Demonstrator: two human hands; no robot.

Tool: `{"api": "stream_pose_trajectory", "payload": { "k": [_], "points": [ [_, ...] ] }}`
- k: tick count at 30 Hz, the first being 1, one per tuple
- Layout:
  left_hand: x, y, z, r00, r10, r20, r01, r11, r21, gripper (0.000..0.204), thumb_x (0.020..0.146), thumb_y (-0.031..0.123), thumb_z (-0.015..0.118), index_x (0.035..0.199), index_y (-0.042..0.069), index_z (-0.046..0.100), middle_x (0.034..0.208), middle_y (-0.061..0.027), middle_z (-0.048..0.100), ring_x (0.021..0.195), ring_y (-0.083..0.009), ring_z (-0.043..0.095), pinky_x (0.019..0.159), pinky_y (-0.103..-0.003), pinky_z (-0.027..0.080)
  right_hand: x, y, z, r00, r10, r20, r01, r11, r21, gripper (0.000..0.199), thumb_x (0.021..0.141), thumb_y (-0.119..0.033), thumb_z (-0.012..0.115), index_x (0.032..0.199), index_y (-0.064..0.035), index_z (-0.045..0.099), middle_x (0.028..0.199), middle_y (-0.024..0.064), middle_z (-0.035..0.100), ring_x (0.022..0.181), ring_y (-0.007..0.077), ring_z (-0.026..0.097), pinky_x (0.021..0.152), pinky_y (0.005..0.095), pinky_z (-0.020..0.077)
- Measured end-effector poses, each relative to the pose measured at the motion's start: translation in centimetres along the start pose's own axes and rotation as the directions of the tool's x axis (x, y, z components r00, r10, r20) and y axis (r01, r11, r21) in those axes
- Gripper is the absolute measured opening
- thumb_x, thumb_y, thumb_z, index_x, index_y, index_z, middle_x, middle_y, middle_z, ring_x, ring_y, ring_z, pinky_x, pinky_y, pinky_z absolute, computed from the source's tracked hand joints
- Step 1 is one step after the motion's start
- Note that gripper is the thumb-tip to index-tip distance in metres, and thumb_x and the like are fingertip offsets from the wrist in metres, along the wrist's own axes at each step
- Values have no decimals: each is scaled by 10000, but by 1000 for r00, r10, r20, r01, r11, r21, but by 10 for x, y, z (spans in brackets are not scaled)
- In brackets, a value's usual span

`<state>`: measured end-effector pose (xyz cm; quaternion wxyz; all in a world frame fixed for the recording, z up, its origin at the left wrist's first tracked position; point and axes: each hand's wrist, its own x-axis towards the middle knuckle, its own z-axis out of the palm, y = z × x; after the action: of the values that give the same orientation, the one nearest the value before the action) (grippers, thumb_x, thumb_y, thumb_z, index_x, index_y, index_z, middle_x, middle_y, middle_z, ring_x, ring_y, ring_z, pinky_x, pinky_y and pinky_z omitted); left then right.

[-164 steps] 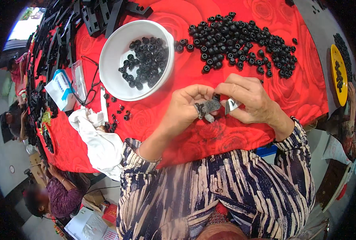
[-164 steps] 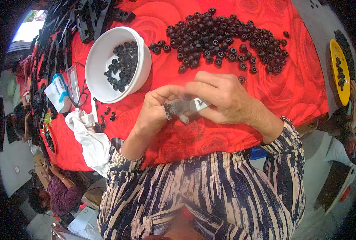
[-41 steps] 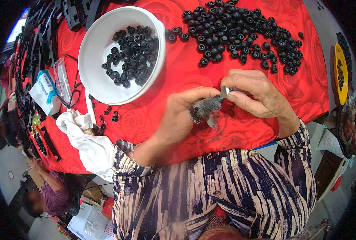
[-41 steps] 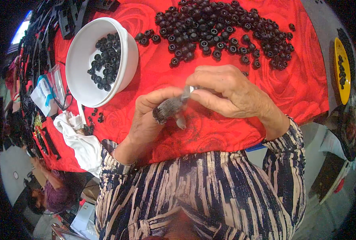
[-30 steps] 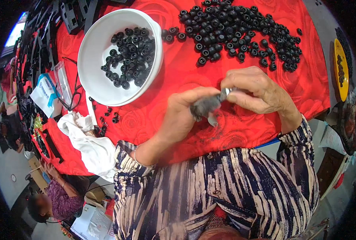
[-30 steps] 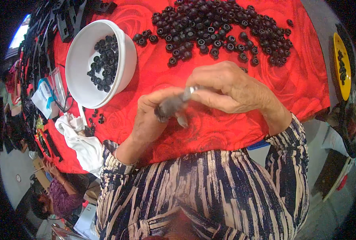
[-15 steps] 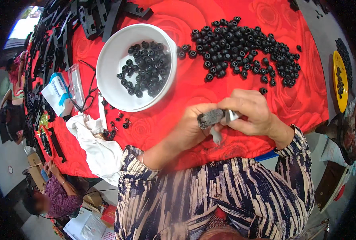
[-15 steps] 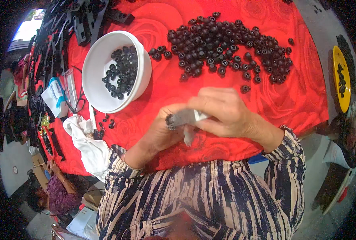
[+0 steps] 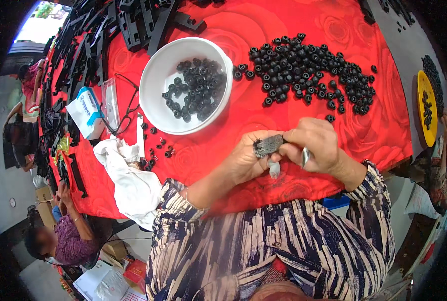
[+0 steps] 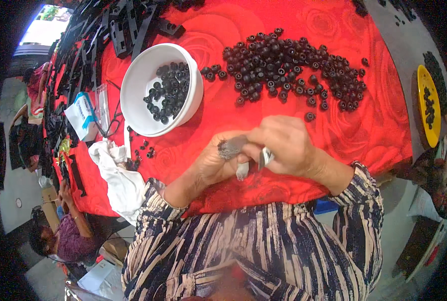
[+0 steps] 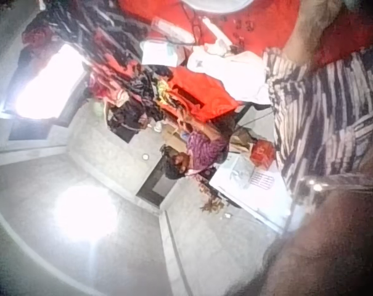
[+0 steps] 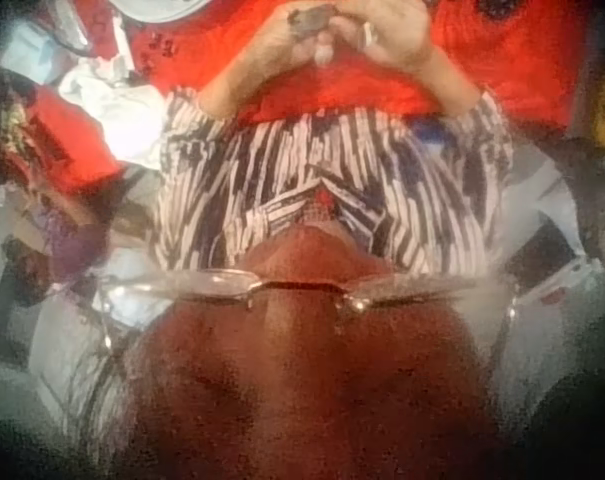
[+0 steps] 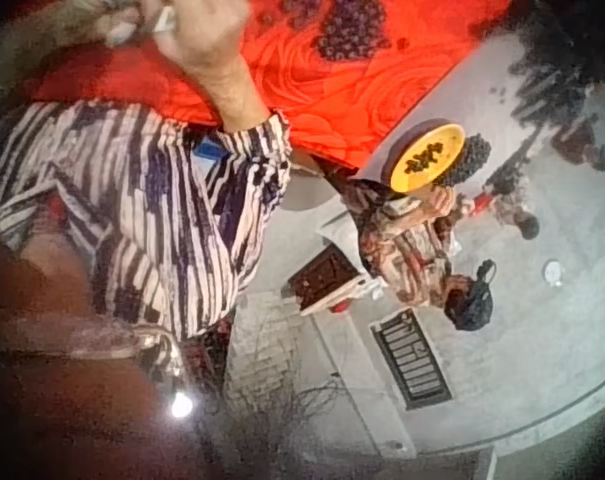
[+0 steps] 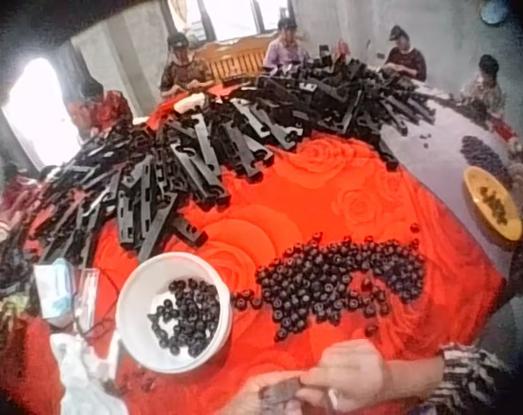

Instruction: The person sits at a table and cleans small black beads one by one using a small metal tool and a grey cloth. They pick up a bead, rub it with the tool, and place it back on the table. The process is repeated continuously throughout the video.

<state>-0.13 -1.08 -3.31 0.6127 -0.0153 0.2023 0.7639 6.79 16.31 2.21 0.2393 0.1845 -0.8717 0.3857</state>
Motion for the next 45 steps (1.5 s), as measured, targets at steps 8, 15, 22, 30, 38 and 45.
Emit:
{"api": "stream_pose_trajectory", "payload": {
  "k": [8, 15, 22, 30, 38, 45],
  "points": [
    [-6, 9, 16, 945, 326, -31, -295, 890, 348, 237, 879, 75, 576, 1101, -4, 603, 890, -81, 635, 699, -98, 581, 611, -229, 507, 2, 6, -13, 932, 347, 109, -363, 875, 321, 162, 831, -81, 574, 973, -10, 543, 795, 115, 542, 665, 230, 554, 573, 314, 420],
    [-8, 10, 17, 953, 302, -10, -273, 873, 404, 241, 892, 78, 566, 1118, -3, 596, 890, -55, 631, 725, -72, 580, 620, -221, 508, 3, 6, -14, 920, 330, 212, -366, 916, 163, 122, 854, -79, 559, 940, 7, 560, 750, 113, 516, 656, 240, 539, 572, 332, 417],
    [-7, 9, 13, 958, 287, -17, -253, 871, 422, 236, 900, 69, 546, 1119, -5, 595, 888, -46, 629, 728, -71, 576, 630, -215, 500, 2, 9, -13, 927, 311, 210, -345, 926, 150, 126, 841, -85, 575, 928, 6, 570, 747, 118, 517, 641, 259, 534, 558, 347, 415],
    [-9, 10, 18, 953, 300, -36, -246, 842, 480, 230, 897, 53, 536, 1109, -4, 602, 889, -37, 628, 727, -70, 572, 646, -212, 489, 3, 9, -13, 919, 322, 229, -358, 923, 139, 126, 832, -83, 576, 924, 3, 575, 731, 112, 512, 627, 253, 523, 546, 349, 411],
    [-9, 14, 21, 958, 285, -19, -234, 823, 518, 234, 880, 1, 509, 1094, -28, 598, 915, -55, 594, 713, -98, 592, 592, -233, 511, 4, 11, -15, 914, 321, 249, -368, 913, 174, 127, 825, -80, 578, 917, 8, 576, 719, 108, 511, 619, 243, 522, 532, 341, 405],
    [-9, 15, 25, 954, 297, -31, -231, 800, 553, 245, 868, -42, 480, 1079, -29, 604, 905, -52, 569, 701, -113, 594, 578, -238, 514, 4, 11, -15, 912, 321, 256, -367, 916, 162, 119, 822, -75, 576, 913, 2, 577, 705, 107, 502, 593, 244, 514, 520, 344, 394]
  ]
}}
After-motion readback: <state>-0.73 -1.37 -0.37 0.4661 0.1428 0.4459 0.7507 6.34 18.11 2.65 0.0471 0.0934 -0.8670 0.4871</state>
